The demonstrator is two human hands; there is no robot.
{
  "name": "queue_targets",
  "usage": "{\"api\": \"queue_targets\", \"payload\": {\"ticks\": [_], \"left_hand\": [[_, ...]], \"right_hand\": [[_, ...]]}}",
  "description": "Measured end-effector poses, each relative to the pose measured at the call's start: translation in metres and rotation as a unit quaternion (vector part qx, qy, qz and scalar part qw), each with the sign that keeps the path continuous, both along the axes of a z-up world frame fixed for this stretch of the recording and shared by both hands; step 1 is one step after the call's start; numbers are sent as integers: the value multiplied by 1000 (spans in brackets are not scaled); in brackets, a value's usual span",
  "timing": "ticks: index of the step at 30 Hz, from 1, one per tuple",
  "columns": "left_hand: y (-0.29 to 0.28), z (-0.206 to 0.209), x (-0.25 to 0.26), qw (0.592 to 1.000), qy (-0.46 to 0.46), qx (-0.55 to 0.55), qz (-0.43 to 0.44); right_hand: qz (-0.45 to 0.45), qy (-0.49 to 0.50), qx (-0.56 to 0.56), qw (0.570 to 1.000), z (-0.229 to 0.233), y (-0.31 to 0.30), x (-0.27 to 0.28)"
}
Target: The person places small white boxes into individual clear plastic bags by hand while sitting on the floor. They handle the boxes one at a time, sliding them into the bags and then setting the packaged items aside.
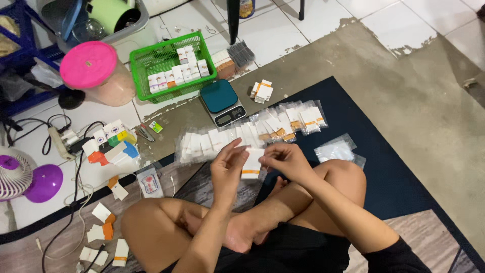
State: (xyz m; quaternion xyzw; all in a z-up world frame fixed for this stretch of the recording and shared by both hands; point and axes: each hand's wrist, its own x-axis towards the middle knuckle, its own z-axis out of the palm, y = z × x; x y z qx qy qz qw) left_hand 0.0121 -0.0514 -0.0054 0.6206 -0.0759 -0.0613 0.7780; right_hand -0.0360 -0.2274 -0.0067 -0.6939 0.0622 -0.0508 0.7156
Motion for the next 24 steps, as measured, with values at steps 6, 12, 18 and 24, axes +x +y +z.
{"api": "queue_targets", "payload": {"ticks": [6,12,18,24], "left_hand": [[-5,-35,3,988,80,78,-105],[-24,-69,3,982,106,66,-140],[-52,-87,-6,976,97,81,-176],[-95,-77,-21,984,43,119,-128]], "right_hand": [[-52,2,117,992,-52,-30,-4],[-44,29,210,976,-47,-30,-21],[-82,1,194,978,-98,-50,-36],[-124,16,175,977,-85,-80,-37]]}}
